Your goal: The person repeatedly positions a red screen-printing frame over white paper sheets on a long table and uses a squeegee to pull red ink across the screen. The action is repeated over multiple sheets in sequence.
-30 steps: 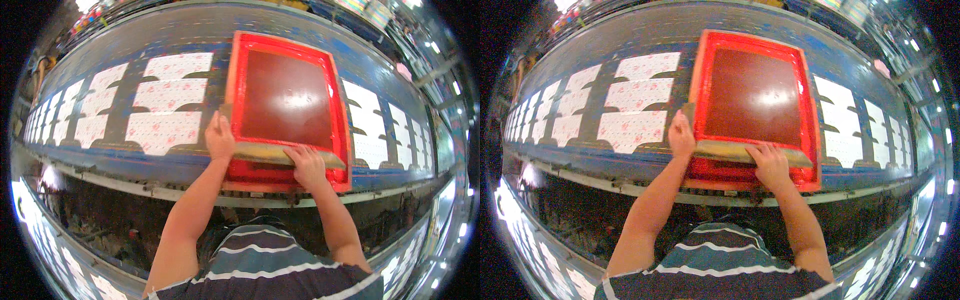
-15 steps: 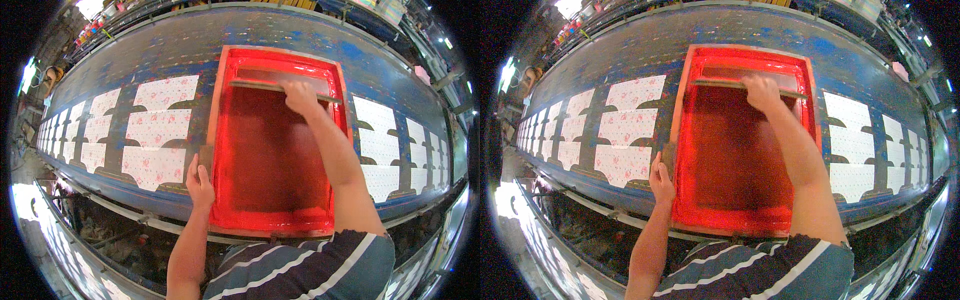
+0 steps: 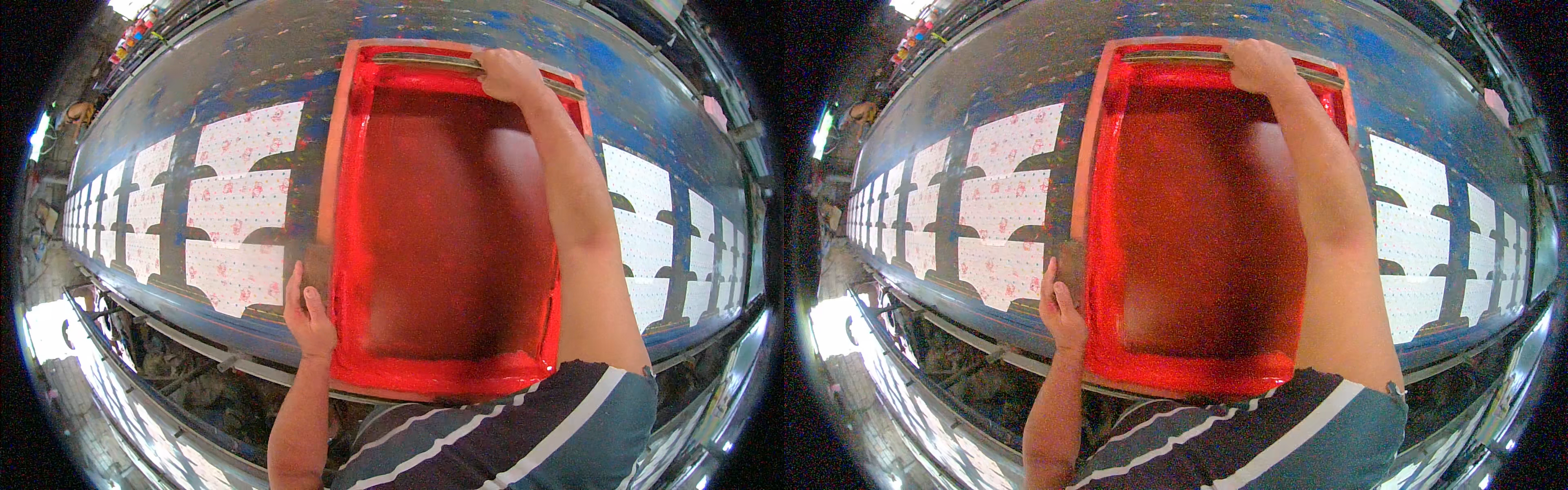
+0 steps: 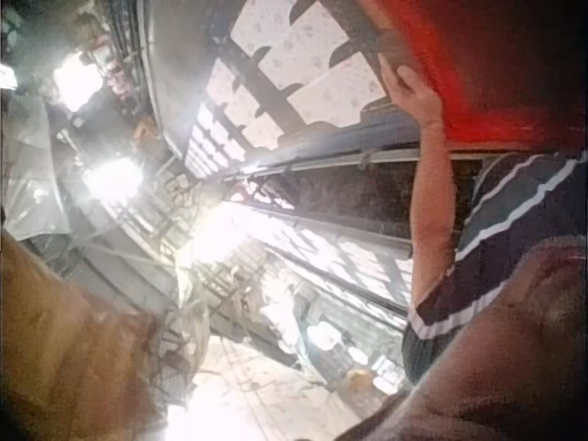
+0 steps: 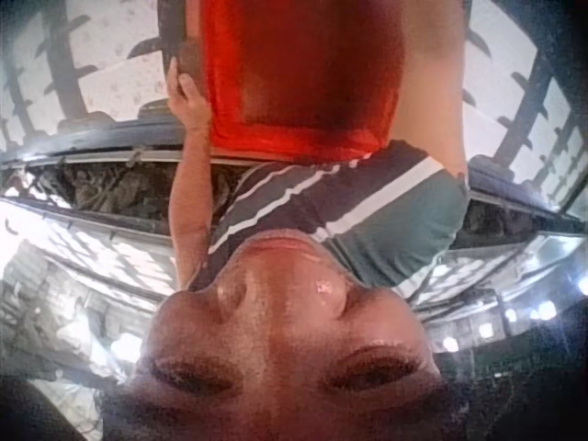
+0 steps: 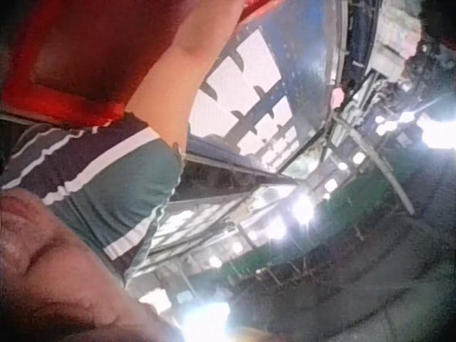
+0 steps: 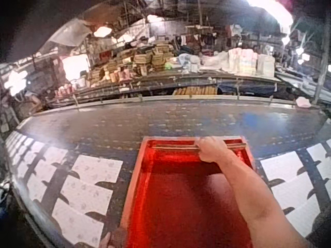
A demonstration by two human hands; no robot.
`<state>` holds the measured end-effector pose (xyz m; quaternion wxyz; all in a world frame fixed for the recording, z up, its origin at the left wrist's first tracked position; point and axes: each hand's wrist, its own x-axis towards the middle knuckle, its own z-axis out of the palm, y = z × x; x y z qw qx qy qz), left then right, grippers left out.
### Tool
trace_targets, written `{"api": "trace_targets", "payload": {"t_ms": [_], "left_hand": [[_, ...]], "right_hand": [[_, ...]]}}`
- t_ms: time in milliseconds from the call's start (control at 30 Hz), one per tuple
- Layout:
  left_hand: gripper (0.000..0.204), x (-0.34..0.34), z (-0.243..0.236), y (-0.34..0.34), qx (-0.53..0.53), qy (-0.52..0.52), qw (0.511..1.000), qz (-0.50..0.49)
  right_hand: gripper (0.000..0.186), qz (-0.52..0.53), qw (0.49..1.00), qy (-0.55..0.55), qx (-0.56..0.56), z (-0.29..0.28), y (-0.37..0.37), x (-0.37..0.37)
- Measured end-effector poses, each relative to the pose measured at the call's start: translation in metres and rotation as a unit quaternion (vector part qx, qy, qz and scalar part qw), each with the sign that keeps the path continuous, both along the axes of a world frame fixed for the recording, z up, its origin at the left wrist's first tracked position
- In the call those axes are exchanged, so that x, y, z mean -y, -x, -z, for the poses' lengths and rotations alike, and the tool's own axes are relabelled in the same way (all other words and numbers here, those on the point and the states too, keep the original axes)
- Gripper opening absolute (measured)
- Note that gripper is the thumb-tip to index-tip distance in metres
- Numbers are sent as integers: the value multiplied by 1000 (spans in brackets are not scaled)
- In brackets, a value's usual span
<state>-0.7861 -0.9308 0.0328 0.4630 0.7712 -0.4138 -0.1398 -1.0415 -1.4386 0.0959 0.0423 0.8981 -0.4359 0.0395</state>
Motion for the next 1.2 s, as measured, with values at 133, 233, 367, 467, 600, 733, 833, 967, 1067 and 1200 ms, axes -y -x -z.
{"api": "trace_targets", "payload": {"t_ms": [133, 233, 367, 467, 600, 733, 833, 967, 1067, 1200], "left_hand": [[53, 2, -3, 2, -1, -14, 1000, -7], [53, 4, -3, 3, -5, -14, 1000, -13], [51, 6, 2, -1, -11, -9, 1000, -17], [52, 7, 8, -3, 8, 11, 1000, -5], [53, 7, 14, -7, -17, 69, 997, 13], [57, 9, 21, -11, -28, 94, 995, 12], [59, 9, 25, -14, -37, 115, 992, 23], [60, 9, 24, -16, -48, 97, 994, 22], [71, 10, 20, -13, 41, 37, 998, -24], [80, 10, 12, -8, 90, -54, 992, -63]], "right_hand": [[37, -25, 999, -37, -21, -14, 0, -18], [37, -37, 997, -64, -38, -21, 3, -53], [37, -50, 993, -101, -33, -29, 11, -121], [35, -41, 992, -117, -32, -32, 25, -195], [31, -27, 990, -124, -58, -31, 34, -297], [30, -39, 990, -132, -37, -32, 48, -392], [29, -20, 988, -156, -7, -28, 58, -462], [30, -21, 991, -132, 28, -23, 69, -536], [30, -17, 995, -79, 59, -14, 71, -570], [59, -48, 988, -92, 111, -4, 83, -593]]}}
